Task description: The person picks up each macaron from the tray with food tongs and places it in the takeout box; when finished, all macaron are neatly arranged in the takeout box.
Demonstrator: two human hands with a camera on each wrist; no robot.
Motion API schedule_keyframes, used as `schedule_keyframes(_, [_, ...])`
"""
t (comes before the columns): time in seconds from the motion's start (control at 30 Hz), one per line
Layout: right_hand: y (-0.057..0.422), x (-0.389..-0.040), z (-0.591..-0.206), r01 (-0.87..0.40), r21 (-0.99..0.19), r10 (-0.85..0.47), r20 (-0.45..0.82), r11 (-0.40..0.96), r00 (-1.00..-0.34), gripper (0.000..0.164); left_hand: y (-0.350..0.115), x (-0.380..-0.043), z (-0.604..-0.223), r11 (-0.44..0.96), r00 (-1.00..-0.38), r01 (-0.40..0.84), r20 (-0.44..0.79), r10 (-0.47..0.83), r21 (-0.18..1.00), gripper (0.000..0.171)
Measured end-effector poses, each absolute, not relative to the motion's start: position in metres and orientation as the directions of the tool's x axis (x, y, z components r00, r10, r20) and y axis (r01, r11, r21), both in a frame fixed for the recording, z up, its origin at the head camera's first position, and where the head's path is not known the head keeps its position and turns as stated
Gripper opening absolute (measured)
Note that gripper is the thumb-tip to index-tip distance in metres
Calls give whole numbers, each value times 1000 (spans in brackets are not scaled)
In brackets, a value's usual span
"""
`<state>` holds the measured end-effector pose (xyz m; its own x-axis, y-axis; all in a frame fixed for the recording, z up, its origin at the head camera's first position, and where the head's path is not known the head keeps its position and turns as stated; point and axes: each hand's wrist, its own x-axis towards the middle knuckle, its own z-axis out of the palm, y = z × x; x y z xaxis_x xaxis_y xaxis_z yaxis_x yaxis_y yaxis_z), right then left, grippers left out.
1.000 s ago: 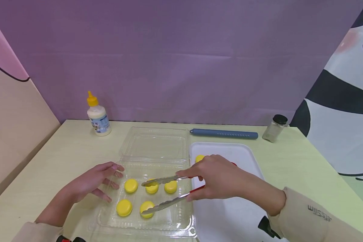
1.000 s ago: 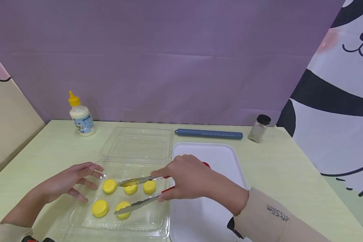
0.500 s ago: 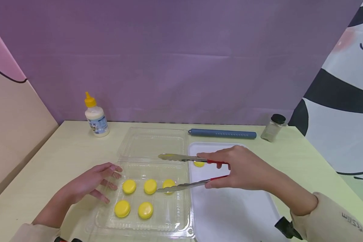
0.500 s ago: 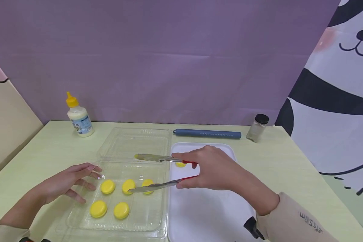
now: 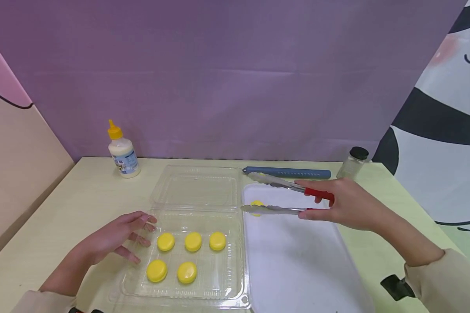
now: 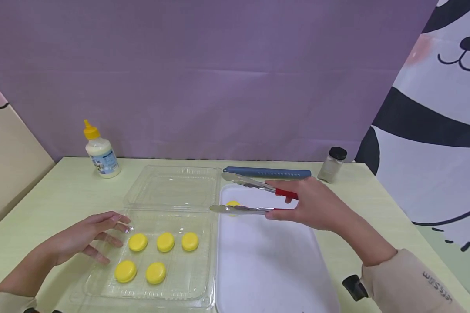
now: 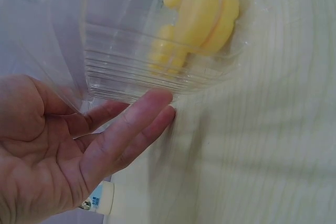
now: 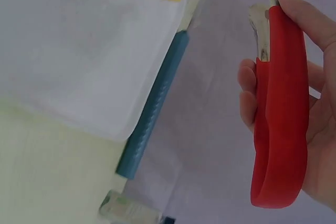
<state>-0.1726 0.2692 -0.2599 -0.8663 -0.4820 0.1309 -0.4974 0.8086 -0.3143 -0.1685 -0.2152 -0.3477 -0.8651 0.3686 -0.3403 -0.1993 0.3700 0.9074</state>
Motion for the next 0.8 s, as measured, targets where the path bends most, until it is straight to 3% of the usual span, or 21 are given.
schedule_keyframes(0.43, [311, -196, -287, -381, -349, -395, 33, 856, -918, 72, -215, -168, -348, 366, -866, -200, -339, 367, 909, 43])
schedule_keyframes(0.8, [317, -205, -305, -360, -387, -407, -44, 849, -912, 76, -215, -169, -348, 372, -866, -205, -345, 363, 906, 42])
